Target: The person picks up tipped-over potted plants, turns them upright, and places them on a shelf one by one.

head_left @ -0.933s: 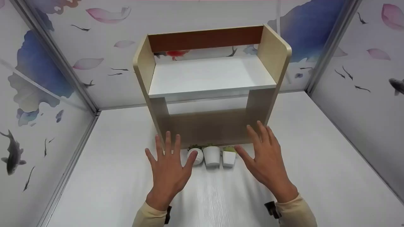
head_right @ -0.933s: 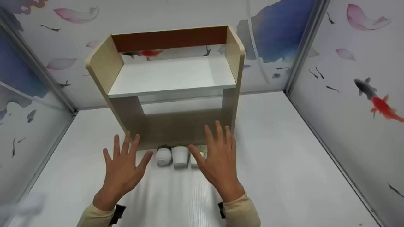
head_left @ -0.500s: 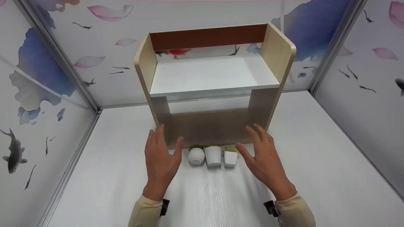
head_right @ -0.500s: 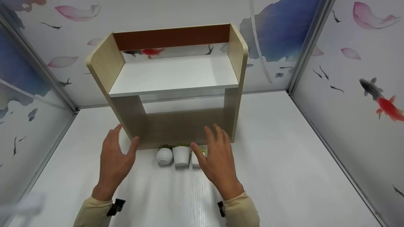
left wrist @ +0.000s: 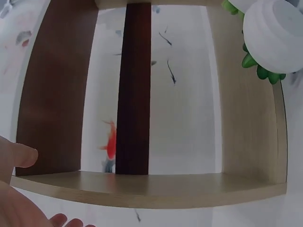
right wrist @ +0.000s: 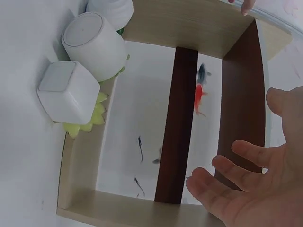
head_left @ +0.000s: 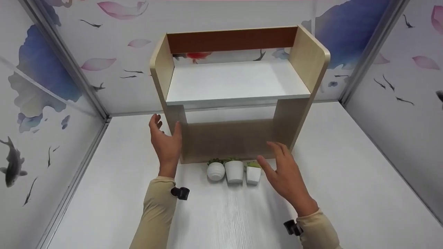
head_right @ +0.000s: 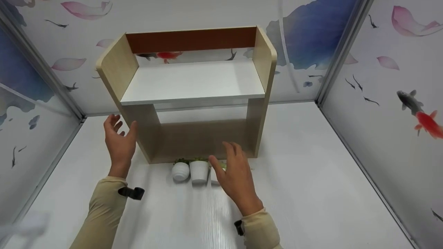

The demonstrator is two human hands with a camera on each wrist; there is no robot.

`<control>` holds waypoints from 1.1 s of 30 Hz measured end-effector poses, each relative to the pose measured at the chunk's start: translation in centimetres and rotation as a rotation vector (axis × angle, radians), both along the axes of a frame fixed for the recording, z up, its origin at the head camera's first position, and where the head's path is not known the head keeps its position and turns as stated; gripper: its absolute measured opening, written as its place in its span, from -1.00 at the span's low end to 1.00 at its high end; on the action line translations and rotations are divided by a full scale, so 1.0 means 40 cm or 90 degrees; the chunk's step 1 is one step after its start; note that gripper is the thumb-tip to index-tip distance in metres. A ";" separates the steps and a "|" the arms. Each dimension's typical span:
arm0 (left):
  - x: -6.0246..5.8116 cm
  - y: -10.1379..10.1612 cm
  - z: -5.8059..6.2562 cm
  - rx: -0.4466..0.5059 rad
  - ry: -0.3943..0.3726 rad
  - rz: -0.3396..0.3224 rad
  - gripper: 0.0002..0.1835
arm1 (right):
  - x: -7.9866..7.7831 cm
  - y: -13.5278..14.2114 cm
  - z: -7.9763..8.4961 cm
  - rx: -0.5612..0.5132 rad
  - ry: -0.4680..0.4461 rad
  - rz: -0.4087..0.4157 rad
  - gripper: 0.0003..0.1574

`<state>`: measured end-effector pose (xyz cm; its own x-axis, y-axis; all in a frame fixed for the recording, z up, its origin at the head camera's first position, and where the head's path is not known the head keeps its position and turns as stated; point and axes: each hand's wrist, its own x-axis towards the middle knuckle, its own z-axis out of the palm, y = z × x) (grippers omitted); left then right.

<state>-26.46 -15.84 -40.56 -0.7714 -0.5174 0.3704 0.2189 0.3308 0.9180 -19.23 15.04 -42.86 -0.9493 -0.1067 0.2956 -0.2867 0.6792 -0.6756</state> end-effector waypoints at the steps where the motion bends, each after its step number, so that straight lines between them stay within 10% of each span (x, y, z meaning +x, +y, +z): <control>1: -0.009 0.000 -0.004 0.009 -0.002 -0.007 -0.25 | -0.004 -0.001 -0.003 -0.005 -0.005 0.002 -0.19; 8: -0.038 -0.004 -0.024 0.045 -0.047 -0.045 -0.46 | -0.040 -0.008 -0.050 -0.069 -0.070 0.016 -0.21; 20: -0.058 -0.011 -0.047 -0.160 -0.038 0.021 -0.58 | -0.084 0.004 -0.135 -0.096 -0.183 0.020 -0.11; 33: -0.059 -0.010 -0.049 -0.197 -0.057 0.038 -0.62 | -0.093 0.005 -0.203 -0.098 -0.260 0.024 0.02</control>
<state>-28.83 -16.24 -42.51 -0.7798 -0.4360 0.4493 0.1133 0.6076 0.7862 -22.97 15.25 -50.99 -0.9880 -0.1274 -0.0878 0.0023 0.5553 -0.8316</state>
